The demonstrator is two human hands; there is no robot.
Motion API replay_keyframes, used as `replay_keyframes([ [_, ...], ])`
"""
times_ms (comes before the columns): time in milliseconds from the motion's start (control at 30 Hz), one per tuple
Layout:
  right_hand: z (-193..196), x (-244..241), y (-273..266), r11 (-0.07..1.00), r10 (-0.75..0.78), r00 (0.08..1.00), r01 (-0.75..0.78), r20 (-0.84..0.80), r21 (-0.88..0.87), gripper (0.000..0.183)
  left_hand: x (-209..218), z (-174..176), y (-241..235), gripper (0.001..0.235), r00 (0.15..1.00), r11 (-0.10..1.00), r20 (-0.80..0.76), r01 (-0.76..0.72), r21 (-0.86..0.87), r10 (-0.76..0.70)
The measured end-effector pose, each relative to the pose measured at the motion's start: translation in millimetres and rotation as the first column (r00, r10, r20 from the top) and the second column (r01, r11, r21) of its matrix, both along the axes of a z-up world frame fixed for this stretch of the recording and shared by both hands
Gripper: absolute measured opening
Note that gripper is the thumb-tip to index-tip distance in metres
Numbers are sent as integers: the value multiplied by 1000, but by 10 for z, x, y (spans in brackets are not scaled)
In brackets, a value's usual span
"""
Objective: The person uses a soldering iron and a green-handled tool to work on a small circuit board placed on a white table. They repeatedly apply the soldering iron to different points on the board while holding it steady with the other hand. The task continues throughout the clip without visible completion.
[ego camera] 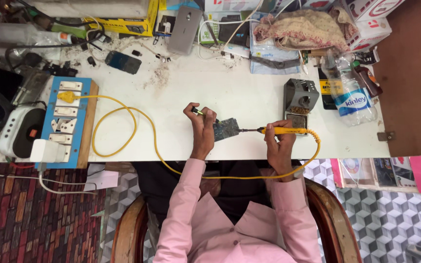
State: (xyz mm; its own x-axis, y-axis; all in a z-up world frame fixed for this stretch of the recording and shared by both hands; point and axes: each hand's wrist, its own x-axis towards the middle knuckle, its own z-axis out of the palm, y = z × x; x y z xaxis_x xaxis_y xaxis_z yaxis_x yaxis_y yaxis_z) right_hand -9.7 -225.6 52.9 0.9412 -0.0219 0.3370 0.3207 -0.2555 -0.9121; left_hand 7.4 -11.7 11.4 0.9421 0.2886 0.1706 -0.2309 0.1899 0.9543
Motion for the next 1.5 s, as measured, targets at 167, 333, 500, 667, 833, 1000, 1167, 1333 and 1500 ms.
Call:
replay_keyframes([
  [167,-93,-52,-7,996,-21,1000,21,1,87,16,-35,6,-19,31,1000,999,-22,-20,-40,19],
  [333,-211,-79,-8,993,-58,997,54,41,101,16,-3,7,-55,29,998,997,31,-60,-41,61],
  [500,-355,-119,15,974,-40,996,20,83,226,17,12,-52,-37,28,999,989,-42,-32,-143,26],
  [667,-413,-69,32,967,-74,996,58,56,250,18,99,-63,5,28,999,988,43,12,-151,-6],
  [833,-504,-64,27,957,-109,994,106,-4,271,17,33,-119,55,29,1000,989,2,30,-142,-30],
  [1000,-527,-4,11,931,-90,996,91,-21,354,16,-4,-124,115,29,999,996,36,43,-78,-40],
  [1167,-516,-26,-11,902,-107,992,125,-67,413,16,-13,-123,97,31,999,995,1,38,-87,-38],
  [1333,-543,-6,-56,868,-155,983,183,-97,462,17,-11,-144,71,30,998,997,66,23,-77,-18],
  [1500,-593,51,-63,838,-160,981,196,-114,510,18,-34,-140,96,31,998,991,-14,62,-118,-64],
])
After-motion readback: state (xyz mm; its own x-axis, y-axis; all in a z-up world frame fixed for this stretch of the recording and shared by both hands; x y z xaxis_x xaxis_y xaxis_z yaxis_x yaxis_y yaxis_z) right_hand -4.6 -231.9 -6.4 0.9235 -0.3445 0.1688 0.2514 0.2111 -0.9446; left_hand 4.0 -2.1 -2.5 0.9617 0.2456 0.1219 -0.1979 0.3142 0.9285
